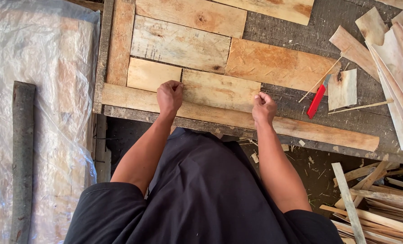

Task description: Fitting and trimming thin wooden boards to create a patterned surface on a workbench.

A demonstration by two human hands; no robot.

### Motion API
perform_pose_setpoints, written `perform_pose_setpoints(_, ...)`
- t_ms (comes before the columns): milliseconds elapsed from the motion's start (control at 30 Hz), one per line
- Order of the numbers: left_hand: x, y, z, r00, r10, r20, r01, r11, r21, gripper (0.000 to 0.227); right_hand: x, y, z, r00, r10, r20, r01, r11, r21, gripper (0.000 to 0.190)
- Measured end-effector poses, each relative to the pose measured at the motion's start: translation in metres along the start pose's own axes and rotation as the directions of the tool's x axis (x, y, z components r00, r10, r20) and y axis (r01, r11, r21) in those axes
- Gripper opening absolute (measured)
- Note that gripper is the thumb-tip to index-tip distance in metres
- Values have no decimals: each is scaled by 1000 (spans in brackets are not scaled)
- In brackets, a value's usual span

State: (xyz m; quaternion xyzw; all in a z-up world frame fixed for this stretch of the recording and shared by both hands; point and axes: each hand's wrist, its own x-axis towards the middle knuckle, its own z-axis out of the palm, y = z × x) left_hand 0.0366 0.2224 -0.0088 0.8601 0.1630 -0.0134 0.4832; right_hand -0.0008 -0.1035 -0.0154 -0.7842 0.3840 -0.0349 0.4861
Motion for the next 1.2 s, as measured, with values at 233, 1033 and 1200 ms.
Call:
perform_pose_setpoints(233, 20, -20, 11, 1000, -5, -13, 6, 997, 73, 14, 21, 23, 17, 994, -97, -47, 93, 992, -81, 17)
perform_pose_setpoints(1033, 24, -12, 10, 995, -103, -8, 103, 992, 71, 12, 18, 18, 23, 995, -46, -92, 43, 998, -38, 15)
perform_pose_setpoints(1200, 22, -15, 14, 996, -75, -46, 78, 994, 71, 12, 19, 18, 25, 994, -41, -102, 38, 999, -34, 15)
